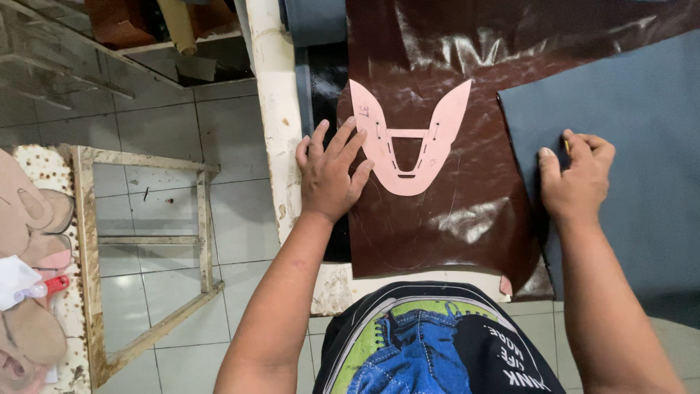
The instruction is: The person wipes the work table with a cloth, then places pink paper shoe patterns on a brown leather sheet and traces around them with a pen. They reposition the patterns, pull a gray fabric roll over the leather, and continue tracing smaller pattern pieces one at a time.
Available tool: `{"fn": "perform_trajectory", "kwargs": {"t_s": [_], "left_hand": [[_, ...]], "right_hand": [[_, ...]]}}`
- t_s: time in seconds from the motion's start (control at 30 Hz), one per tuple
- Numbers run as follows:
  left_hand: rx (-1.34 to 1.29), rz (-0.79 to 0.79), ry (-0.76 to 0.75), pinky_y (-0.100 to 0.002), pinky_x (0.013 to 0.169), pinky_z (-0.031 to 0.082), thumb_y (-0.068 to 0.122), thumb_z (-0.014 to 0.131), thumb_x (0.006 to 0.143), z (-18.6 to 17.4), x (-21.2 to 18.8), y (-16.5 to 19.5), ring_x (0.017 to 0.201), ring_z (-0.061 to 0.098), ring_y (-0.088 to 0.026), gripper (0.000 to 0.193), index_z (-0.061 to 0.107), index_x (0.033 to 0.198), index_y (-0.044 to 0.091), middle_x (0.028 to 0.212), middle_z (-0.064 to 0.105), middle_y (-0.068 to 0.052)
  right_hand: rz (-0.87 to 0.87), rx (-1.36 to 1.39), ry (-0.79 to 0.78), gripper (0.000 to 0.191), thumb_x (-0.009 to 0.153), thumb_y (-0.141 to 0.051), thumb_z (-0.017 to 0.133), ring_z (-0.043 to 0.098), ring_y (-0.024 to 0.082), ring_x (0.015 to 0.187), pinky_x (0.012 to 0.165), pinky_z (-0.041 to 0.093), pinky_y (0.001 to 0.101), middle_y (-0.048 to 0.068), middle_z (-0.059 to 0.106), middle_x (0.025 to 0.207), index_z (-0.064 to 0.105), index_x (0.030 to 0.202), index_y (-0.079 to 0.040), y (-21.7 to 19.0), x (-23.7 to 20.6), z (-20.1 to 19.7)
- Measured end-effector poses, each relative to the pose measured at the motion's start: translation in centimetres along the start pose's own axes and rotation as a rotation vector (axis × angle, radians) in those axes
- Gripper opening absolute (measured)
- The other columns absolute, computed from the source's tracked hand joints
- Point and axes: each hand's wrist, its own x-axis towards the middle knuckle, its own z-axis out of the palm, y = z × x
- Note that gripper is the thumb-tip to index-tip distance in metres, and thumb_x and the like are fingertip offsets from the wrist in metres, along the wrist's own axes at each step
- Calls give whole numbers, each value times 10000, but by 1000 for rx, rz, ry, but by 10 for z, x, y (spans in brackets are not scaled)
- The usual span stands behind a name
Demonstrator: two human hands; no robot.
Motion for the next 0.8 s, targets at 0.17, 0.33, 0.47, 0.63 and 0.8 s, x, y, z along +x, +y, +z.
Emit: {"fn": "perform_trajectory", "kwargs": {"t_s": [0.17, 0.33, 0.47, 0.63, 0.8], "left_hand": [[19, -15, -2, -564, 1195, 193, 400, 658, 964, 3, 3, -1, 1450, 363, -356, 473, 642, 1392, 199, 1538, 514, -10], [23, -45, -7, -545, 1201, 183, 388, 631, 979, 8, 7, -5, 1458, 359, -344, 497, 615, 1427, 174, 1556, 492, -21], [23, -48, -12, -528, 1209, 180, 367, 624, 983, 9, 9, -8, 1462, 356, -343, 476, 624, 1414, 167, 1555, 501, -20], [-19, -43, 9, -522, 1216, 180, 352, 618, 982, 8, 8, -10, 1469, 361, -337, 458, 641, 1388, 143, 1553, 519, -22], [-23, -41, 9, -533, 1213, 171, 407, 662, 936, 7, 9, -12, 1466, 359, -340, 502, 658, 1362, 141, 1538, 525, -31]], "right_hand": [[3, -5, -13, 390, 1049, -270, 764, 608, 336, 1206, 1009, 509, 440, 154, 518, 1413, 672, 1348, -37, 13, -2, 2], [20, -12, -25, 427, 1046, -282, 747, 602, 345, 1217, 1011, 500, 457, 157, 503, 1420, 667, 1395, -49, 7, 2, 4], [26, -9, -24, 447, 1047, -284, 733, 601, 356, 1211, 999, 500, 466, 157, 496, 1429, 659, 1423, -54, 2, 4, 6], [-11, -13, -11, 431, 1057, -287, 736, 597, 367, 1225, 1015, 498, 472, 168, 496, 1432, 651, 1399, -39, 3, 4, 8], [-16, -24, -4, 421, 1055, -288, 740, 592, 373, 1228, 1018, 496, 476, 175, 496, 1428, 653, 1378, -32, 4, 4, 9]]}}
